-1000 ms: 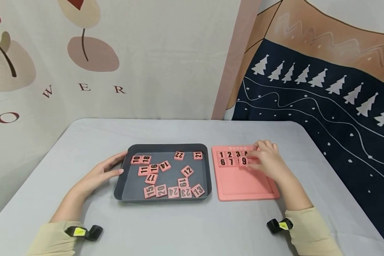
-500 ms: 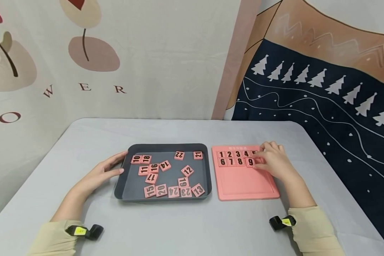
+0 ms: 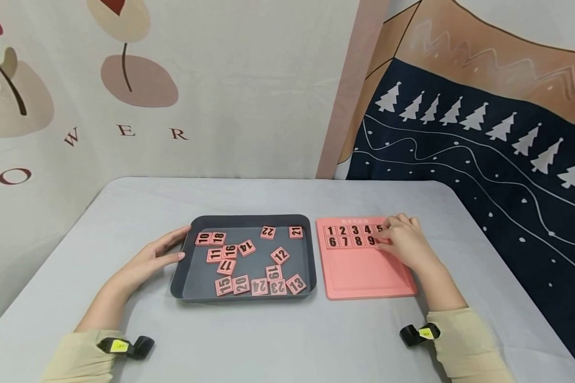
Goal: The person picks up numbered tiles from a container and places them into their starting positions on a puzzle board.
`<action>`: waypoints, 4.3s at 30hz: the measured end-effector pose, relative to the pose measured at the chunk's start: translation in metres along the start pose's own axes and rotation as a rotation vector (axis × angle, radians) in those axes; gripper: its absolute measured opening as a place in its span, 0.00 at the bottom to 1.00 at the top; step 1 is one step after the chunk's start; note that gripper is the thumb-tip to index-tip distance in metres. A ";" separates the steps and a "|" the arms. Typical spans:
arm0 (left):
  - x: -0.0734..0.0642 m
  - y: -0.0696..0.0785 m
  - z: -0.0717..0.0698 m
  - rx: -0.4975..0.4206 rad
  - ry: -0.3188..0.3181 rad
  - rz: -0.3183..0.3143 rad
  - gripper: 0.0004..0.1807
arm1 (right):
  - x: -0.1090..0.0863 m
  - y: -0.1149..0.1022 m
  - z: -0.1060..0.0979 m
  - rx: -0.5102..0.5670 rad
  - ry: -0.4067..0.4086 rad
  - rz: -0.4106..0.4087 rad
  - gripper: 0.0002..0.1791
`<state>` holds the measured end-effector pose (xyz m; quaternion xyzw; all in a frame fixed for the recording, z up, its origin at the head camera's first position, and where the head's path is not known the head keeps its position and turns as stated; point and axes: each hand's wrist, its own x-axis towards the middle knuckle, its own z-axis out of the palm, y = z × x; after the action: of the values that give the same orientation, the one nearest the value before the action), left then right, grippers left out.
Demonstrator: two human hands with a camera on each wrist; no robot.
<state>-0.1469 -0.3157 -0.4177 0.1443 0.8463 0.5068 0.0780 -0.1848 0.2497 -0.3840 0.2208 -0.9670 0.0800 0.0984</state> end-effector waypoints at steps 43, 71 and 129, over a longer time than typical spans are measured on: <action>0.000 0.002 0.001 -0.020 -0.007 0.006 0.35 | 0.055 -0.174 -0.015 0.139 0.134 -0.382 0.12; -0.001 -0.002 -0.001 -0.035 -0.022 0.067 0.33 | 0.144 -0.292 0.050 -0.009 -0.074 -0.223 0.21; -0.001 -0.001 0.001 0.000 0.001 0.057 0.34 | 0.109 -0.261 0.027 0.101 0.117 0.055 0.20</action>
<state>-0.1457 -0.3157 -0.4187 0.1678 0.8419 0.5090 0.0630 -0.1698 -0.0331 -0.3568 0.1935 -0.9601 0.1440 0.1413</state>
